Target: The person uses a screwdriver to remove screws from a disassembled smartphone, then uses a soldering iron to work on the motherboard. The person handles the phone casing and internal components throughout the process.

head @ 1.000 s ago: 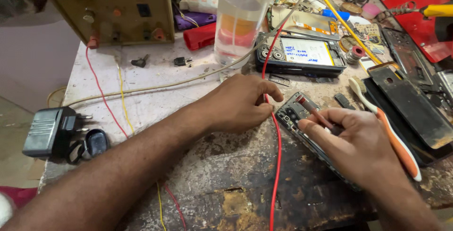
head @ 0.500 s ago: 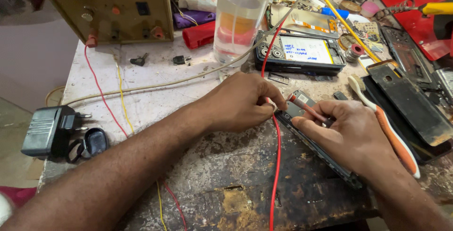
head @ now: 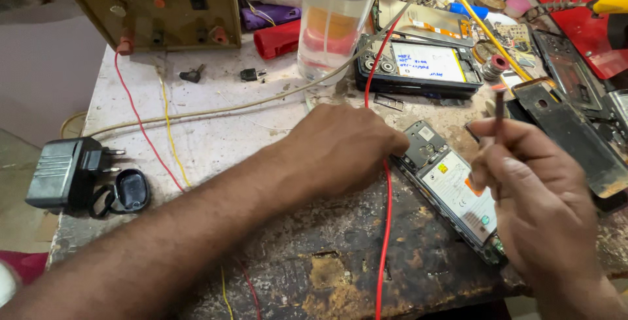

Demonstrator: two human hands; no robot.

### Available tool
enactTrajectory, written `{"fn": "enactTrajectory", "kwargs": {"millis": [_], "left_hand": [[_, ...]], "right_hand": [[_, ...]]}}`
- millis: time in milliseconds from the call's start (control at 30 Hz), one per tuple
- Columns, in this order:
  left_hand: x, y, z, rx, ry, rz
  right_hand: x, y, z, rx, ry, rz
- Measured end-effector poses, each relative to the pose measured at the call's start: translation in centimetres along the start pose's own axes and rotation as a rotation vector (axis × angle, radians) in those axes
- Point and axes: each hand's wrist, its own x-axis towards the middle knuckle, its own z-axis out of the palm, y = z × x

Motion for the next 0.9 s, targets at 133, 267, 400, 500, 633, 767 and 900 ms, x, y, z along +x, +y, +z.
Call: {"fn": "enactTrajectory", "kwargs": {"millis": [133,267,400,500,633,767,900], "left_hand": [[-0.4,0.1,-0.7,-0.061,0.036,0.037],[-0.6,0.2,-1.2,-0.080,-0.034,0.022],[-0.2,0.3,-1.5,-0.067,-0.078,-0.013],[-0.2,-0.1,-1.7,-0.086,-0.094,-0.022],[0.0,-0.3,-1.8,-0.084,-0.159,-0.084],[0.0,-0.6,-1.9,-0.124,-0.145,-0.067],[0.2,-0.6,-1.9,-0.096,-0.149,-0.064]], "right_hand": [[-0.2,0.4,1.1,-0.036,0.137,-0.068],[-0.2,0.0,2.7,-0.294,0.109,-0.205],[0.3,-0.2,3.4,-0.377,0.054,-0.196],[0.2,-0.1,3.4,-0.401,0.024,-0.171],[0.1,-0.1,3.5,-0.426,0.017,-0.151],[0.2,-0.3,3.9,-0.416,0.046,-0.124],[0.3,-0.5,4.1,-0.414,0.028,-0.129]]}}
